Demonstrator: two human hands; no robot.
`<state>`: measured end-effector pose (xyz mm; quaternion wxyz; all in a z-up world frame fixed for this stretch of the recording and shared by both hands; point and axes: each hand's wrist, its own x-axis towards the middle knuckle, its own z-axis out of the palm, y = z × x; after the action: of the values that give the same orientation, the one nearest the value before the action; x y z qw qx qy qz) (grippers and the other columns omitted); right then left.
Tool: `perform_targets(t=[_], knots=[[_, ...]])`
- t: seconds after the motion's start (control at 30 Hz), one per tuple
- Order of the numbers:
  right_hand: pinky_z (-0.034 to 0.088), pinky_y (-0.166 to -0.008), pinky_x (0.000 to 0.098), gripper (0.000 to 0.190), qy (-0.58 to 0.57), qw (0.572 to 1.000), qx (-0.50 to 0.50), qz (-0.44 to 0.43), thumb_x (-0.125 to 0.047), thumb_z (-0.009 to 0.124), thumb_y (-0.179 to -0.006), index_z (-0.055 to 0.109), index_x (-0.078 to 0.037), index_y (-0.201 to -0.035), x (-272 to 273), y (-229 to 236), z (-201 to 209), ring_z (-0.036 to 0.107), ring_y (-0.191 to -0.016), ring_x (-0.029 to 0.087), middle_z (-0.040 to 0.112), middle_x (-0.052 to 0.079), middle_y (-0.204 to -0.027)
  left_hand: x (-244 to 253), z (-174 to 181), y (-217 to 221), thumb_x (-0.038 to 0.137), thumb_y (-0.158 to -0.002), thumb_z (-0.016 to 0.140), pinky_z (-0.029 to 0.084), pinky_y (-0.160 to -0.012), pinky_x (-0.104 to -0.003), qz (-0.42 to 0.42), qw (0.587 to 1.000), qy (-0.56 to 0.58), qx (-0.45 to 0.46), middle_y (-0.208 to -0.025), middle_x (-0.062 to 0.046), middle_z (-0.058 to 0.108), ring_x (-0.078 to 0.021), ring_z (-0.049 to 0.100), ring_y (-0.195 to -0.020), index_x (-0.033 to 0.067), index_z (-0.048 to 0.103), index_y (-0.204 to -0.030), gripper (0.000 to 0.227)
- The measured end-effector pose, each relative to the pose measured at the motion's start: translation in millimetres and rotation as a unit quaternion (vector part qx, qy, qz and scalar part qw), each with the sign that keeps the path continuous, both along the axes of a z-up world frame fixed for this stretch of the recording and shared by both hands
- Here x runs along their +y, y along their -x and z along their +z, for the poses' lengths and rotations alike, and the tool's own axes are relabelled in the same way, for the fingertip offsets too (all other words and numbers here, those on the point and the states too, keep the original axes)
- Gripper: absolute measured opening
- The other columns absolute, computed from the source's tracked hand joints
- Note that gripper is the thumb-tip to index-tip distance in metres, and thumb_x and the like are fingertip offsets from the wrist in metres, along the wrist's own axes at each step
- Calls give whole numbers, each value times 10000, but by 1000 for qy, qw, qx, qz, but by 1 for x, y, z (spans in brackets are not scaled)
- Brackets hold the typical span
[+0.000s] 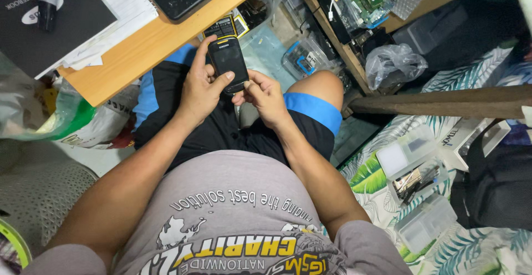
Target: The person disassembles an orange electronic device, removes the battery, and uses tweezers to manipulate a small circuit board. They then assemble a yellow mobile phone by inserting a battery and connecting a white charging cable.
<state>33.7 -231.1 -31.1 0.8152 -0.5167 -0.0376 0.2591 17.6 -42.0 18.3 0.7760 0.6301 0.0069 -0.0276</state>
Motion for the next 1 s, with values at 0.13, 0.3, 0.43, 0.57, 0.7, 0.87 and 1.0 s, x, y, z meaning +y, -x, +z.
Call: perform_targets(t=[0.13, 0.3, 0.43, 0.57, 0.7, 0.87, 1.0], knots=[[589, -774, 323, 319, -7, 1000, -4, 1, -73, 513, -1068, 587, 73, -1342, 0, 1, -5, 719, -815, 190, 725, 133, -951, 1, 0, 2, -40, -994, 659, 569, -904, -274, 1, 1000, -22, -15, -1124, -133, 732, -136, 708, -1005, 97, 232, -1635, 782], [599, -769, 326, 321, 10, 1000, -18, -9, -70, 506, -1069, 577, 72, -1348, 0, 1, -8, 725, -814, 191, 727, 134, -953, 0, -3, 1, -29, -985, 669, 573, -860, -262, 4, 999, -34, -24, -1097, -125, 733, -126, 710, -966, 97, 229, -1639, 798], [598, -769, 309, 345, 30, 998, -48, -21, -72, 503, -1063, 560, 52, -1380, 3, 2, 2, 724, -809, 174, 729, 116, -953, 0, -6, 1, -20, -968, 700, 550, -783, -267, 18, 995, -97, -18, -1071, -128, 736, -137, 683, -890, 94, 224, -1644, 834], [610, -763, 287, 323, 238, 945, -213, -77, -52, 542, -1033, 632, 16, -1336, 10, 11, 29, 733, -778, 161, 756, 101, -872, 0, -9, 0, -8, -952, 715, 607, -861, -296, 0, 998, -55, -19, -1233, -174, 653, -154, 676, -1015, 74, 120, -1646, 918], [590, -799, 278, 359, 311, 856, -398, -109, -18, 680, -966, 632, -35, -1322, 19, 22, 57, 731, -886, 203, 707, 151, -1077, -3, -3, -1, 20, -950, 690, 584, -959, -346, -20, 997, 70, 6, -1441, -221, 508, -215, 646, -1200, 99, 15, -1622, 956], [564, -827, 304, 506, 314, 806, -498, -61, 7, 816, -874, 634, -47, -1343, 20, 22, 69, 693, -912, 184, 548, 159, -1288, 11, 18, -3, -25, -903, 503, 516, -1028, -389, -78, 966, 229, 96, -1510, -264, 481, -275, 594, -1225, 140, 101, -1658, 871], [570, -792, 291, 527, 324, 794, -506, -91, 22, 837, -853, 649, -48, -1341, 21, 25, 67, 680, -882, 169, 537, 129, -1271, 12, 29, -3, -69, -824, 444, 487, -1129, -413, -107, 946, 289, 97, -1534, -292, 476, -300, 580, -1318, 107, 202, -1643, 872]])
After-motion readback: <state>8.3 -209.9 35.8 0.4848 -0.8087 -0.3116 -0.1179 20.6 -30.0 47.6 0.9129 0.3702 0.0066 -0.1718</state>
